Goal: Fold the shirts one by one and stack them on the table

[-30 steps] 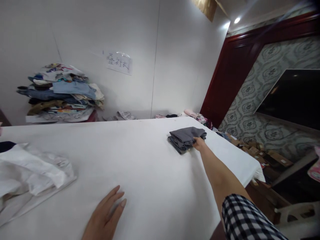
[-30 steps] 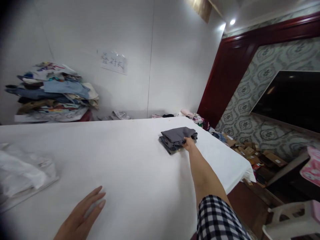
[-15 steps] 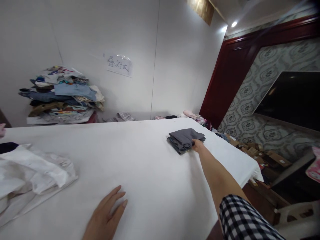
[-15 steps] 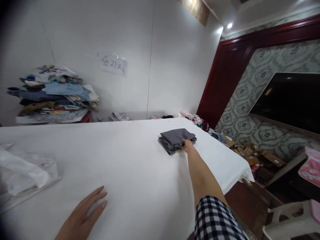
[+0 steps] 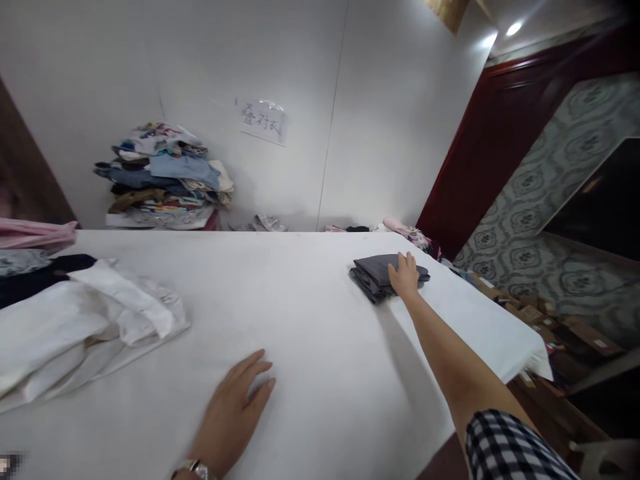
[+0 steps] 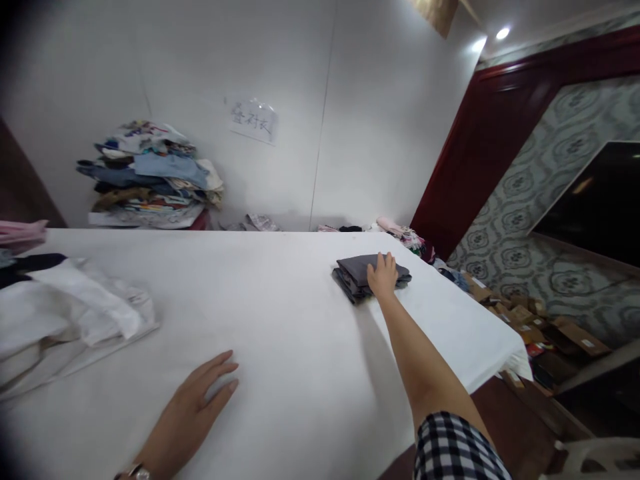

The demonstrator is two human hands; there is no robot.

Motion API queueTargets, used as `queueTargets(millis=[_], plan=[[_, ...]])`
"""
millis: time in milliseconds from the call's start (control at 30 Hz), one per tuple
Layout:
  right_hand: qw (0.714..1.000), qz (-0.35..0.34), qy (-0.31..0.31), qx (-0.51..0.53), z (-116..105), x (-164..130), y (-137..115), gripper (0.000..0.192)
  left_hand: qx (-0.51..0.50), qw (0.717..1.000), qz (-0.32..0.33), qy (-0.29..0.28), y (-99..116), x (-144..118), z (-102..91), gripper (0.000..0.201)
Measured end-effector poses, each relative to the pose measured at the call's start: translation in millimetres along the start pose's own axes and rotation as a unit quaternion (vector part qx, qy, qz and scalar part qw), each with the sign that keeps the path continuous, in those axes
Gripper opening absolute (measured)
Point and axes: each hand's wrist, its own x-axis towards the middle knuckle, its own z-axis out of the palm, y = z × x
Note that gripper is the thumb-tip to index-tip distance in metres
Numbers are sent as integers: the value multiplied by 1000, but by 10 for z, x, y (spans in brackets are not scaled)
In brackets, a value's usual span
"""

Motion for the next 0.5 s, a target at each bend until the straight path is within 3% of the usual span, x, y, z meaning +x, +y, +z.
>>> queueTargets(millis=[100, 167, 233, 400, 500], plan=[[994, 16, -103, -42, 115, 70, 8, 62, 6, 1000, 13, 11, 3, -20, 2, 30], [977, 54, -199, -52, 214, 85, 103, 64, 8, 1000, 17, 16, 20, -33, -1, 30], [964, 71, -249, -51, 306, 89, 224, 65, 9, 1000, 16, 16, 57, -46, -14, 29], [971, 53, -232, -29, 415, 133, 379, 64, 17, 1000, -6, -7, 223, -64, -101, 26], [982, 44, -181, 13, 392, 81, 353, 60, 23, 999, -20, -24, 281, -57, -147, 27]])
